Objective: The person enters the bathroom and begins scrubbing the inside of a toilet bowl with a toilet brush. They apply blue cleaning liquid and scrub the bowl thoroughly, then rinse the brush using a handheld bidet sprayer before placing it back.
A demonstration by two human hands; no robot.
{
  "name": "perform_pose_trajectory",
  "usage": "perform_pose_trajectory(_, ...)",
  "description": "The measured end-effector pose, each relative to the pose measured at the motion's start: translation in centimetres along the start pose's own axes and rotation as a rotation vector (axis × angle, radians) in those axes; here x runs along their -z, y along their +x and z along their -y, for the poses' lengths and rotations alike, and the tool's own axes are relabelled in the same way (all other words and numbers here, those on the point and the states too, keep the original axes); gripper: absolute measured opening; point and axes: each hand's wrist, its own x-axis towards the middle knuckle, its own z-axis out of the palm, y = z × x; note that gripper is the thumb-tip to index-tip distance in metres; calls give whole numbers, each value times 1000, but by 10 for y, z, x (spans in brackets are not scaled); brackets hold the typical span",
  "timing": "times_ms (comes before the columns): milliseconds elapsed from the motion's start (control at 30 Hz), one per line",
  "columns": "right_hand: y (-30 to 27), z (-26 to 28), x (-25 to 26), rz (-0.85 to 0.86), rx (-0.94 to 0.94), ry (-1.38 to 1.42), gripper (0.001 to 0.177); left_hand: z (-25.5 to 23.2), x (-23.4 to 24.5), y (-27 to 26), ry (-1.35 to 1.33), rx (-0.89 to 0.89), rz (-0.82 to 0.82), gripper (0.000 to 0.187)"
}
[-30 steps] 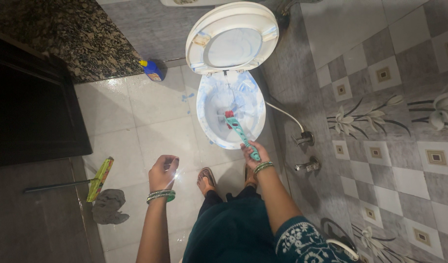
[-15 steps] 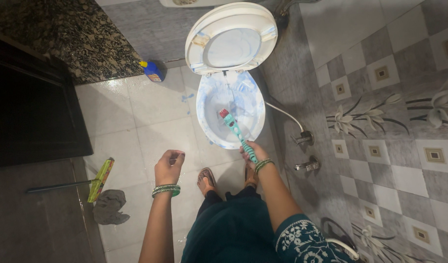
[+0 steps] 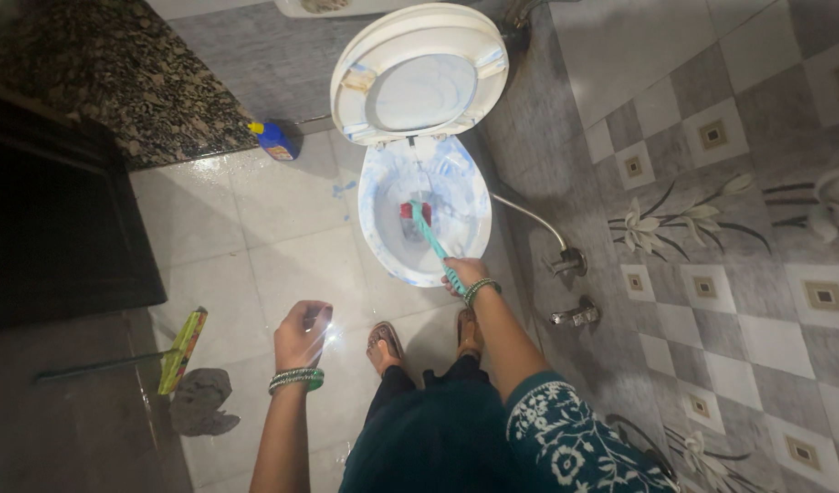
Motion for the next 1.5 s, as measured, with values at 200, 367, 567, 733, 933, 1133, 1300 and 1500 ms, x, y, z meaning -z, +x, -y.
perform_pose_trajectory(200, 19, 14, -12, -39, -50, -45, 32, 0, -18, -1, -34, -20, 18, 27)
perform_pose_trajectory(367, 9, 32, -16, -84, -54, -185, 28, -3, -33, -2, -52, -17, 52, 26)
perform_pose_trajectory(567, -35, 14, 2, -52, 64, -191, 29, -18, -51, -2, -33, -124, 77, 24)
perform_pose_trajectory(733, -64, -28, 23, -36, 82, -71, 26, -47, -99, -1, -5, -219, 129, 19)
perform_pose_trajectory(933, -27, -88, 59, -162, 390, -585, 29, -98, -256, 22, -329, -54, 542, 22)
perform_pose_trajectory(1133, -12, -148, 76, -338, 663, -803, 58, -123, -478, 45, -105, 189, 660, 42)
perform_pose_trajectory(1300, -8, -143, 92, -257, 532, -728, 55, -107, -611, 70, 191, 226, 704, 66)
perform_pose_trajectory(1500, -16, -120, 142, -209, 473, -725, 52, -69, -686, 79, 562, -295, 925, 52)
